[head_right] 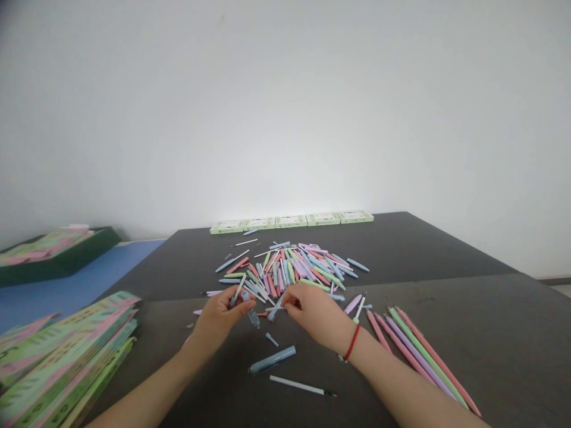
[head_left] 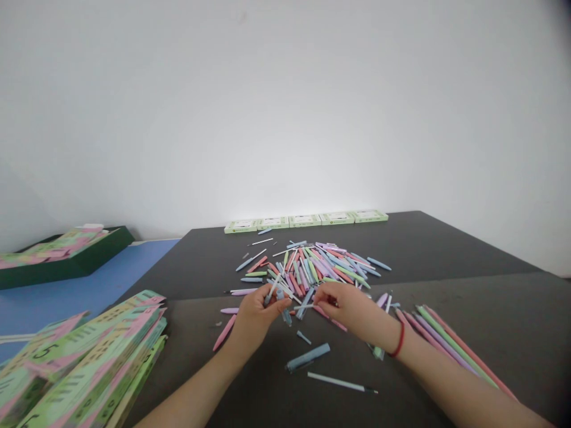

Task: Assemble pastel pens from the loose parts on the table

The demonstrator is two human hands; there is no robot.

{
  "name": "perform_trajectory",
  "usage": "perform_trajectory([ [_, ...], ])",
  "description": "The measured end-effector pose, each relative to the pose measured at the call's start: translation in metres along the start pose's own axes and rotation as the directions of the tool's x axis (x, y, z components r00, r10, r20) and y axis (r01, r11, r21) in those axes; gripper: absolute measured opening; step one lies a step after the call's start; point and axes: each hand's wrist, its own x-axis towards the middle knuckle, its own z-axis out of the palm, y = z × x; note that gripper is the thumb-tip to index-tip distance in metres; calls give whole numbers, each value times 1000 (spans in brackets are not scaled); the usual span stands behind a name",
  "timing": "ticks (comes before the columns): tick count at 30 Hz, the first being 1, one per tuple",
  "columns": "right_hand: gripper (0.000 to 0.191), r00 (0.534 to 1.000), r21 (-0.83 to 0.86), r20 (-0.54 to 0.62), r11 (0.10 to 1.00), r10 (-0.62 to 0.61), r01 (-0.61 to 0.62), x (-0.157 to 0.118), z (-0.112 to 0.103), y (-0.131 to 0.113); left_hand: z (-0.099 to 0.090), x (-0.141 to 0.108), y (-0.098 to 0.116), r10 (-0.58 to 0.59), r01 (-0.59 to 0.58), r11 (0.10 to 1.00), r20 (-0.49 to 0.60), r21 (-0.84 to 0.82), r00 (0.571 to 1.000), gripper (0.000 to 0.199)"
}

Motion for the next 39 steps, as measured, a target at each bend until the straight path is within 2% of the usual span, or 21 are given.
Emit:
perform_trajectory([
  [2, 14, 997, -143, 71, 989, -40, 50, -1, 16, -1, -1, 0, 1, 5, -5, 999, -3, 32, 1000, 22],
  [5, 13, 991, -278, 112, 955, -71, 100, -4, 30, -8, -1, -1, 1, 16, -16, 996, 4, 92, 1000, 23],
  [9, 4, 991, -353, 65, 926, -117, 133, -9, 34, -21, 1, -3, 1, 23, -26, 996, 33, 84, 999, 21],
  [12, 12, 991, -340, 85, 932, -102, 126, -12, 41, -30, 4, -5, 1, 30, -33, 997, 40, 73, 999, 21],
  [16, 12, 993, -297, 103, 951, -59, 87, -11, 55, -30, 5, -7, 1, 36, -40, 996, 51, 74, 998, 21],
  [20, 11, 999, -292, 44, 956, -23, 35, -5, 46, -22, 6, -7, -1, 38, -42, 997, 63, 65, 997, 21],
  [22, 7, 1000, -179, -24, 984, -9, 5, -2, 31, -21, 8, -7, -3, 39, -41, 999, 74, 28, 996, 19],
  [24, 4, 995, 107, -98, 994, 13, -2, 0, 15, -23, 11, -8, -3, 30, -30, 1000, 90, -8, 996, 19],
  [26, 2, 989, 424, -138, 905, 49, 14, 1, 4, -28, 13, -10, -2, 17, -15, 1000, 108, -26, 994, 18],
  [29, 1, 987, 648, -146, 761, 73, 40, 0, 2, -37, 17, -13, 2, 19, -11, 998, 144, -60, 989, 16],
  [33, 3, 990, 699, -127, 714, 62, 45, -2, 14, -42, 19, -17, 7, 64, -51, 996, 178, -79, 982, 15],
  [39, 7, 983, 530, -186, 843, 8, 93, -4, 20, -40, 18, -16, 9, 86, -85, 996, 162, -14, 983, 20],
])
